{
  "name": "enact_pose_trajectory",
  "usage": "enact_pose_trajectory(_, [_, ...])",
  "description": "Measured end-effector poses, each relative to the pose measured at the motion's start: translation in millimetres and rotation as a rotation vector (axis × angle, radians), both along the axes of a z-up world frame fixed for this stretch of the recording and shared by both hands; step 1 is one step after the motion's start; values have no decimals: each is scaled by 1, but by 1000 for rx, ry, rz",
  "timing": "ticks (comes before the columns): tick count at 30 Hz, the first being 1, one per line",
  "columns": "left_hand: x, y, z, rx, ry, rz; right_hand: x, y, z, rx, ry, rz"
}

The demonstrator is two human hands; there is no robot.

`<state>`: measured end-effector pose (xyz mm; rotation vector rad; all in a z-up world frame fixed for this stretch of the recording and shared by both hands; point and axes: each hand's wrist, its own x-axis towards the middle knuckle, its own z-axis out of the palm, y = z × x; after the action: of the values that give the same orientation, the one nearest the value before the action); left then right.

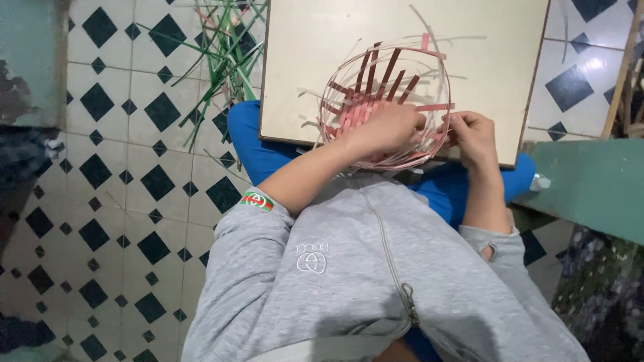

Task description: The person is weaving a basket by interlacing pink and white plastic strips through a circular frame.

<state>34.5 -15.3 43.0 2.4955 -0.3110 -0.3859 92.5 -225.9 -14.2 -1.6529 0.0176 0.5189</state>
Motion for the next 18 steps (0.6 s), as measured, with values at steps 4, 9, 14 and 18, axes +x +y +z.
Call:
enact_pose_trajectory(4, [-11,-2,5,4,117,-9,2,1,-9,142,40,1])
enact_pose_trajectory(9, [-15,-3,12,-133,143,-9,-3,4,14,256,96,-5])
enact_pose_trajectory(14, [-26,39,58,-440,-221,143,-6,-7,39,161,-38,67])
enact_pose_trajectory(18, [-56,111,91,-461,-495,600,-13,3,82,-86,-105,102])
